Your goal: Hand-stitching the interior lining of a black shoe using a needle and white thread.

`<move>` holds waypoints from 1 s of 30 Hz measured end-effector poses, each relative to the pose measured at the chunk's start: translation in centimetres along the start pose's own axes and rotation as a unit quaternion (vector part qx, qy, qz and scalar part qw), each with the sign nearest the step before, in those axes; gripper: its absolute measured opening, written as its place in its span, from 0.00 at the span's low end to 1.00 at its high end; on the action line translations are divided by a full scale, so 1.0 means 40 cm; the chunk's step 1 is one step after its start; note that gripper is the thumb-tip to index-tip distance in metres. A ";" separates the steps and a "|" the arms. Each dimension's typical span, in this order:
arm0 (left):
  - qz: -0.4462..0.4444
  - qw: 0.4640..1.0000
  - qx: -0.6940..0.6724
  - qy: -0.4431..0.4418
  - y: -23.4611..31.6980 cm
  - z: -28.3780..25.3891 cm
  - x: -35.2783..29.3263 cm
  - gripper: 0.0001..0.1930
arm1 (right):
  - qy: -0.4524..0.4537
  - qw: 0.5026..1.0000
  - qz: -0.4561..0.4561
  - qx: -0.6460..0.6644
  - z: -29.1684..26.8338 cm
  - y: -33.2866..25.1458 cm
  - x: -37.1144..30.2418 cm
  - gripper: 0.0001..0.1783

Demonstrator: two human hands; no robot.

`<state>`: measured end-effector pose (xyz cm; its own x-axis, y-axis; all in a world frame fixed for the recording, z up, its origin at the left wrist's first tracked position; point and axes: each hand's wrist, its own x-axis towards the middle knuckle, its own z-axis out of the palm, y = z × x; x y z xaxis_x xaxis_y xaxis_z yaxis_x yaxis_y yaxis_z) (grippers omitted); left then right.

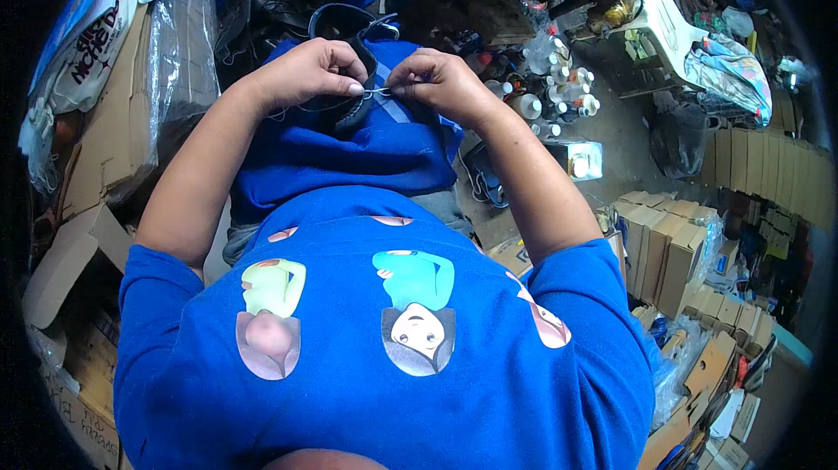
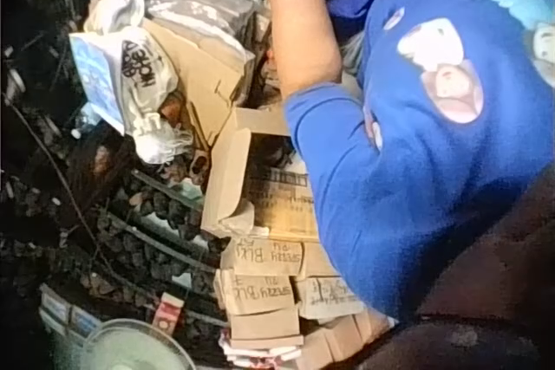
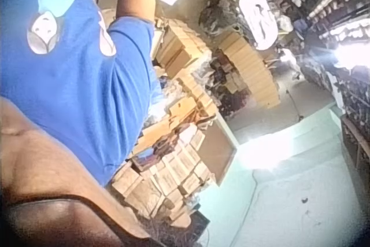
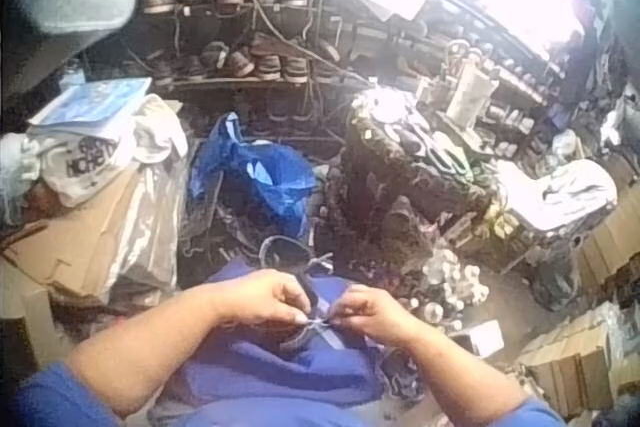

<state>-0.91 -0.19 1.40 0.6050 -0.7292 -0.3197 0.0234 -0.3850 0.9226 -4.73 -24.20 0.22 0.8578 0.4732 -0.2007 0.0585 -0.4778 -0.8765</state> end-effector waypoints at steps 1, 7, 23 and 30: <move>0.000 1.000 -0.003 0.001 -0.004 -0.001 0.000 0.12 | 0.012 1.000 0.008 0.026 0.003 -0.001 -0.003 0.06; 0.015 0.999 -0.042 -0.015 -0.028 -0.001 0.008 0.12 | 0.020 0.999 -0.030 0.000 0.007 0.018 0.000 0.08; 0.058 0.994 -0.001 -0.093 -0.041 -0.018 0.002 0.17 | 0.088 0.982 -0.092 -0.140 0.056 -0.060 -0.051 0.13; 0.058 0.993 0.031 -0.102 -0.043 -0.017 0.002 0.19 | 0.055 0.960 -0.124 -0.244 0.040 -0.098 -0.039 0.09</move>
<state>-0.35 0.80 -0.07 0.4267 -0.8679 -0.2544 -0.0906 -0.3209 0.9428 -7.13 -21.89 3.26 0.8338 0.5488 0.0599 0.4780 -0.6632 -0.5759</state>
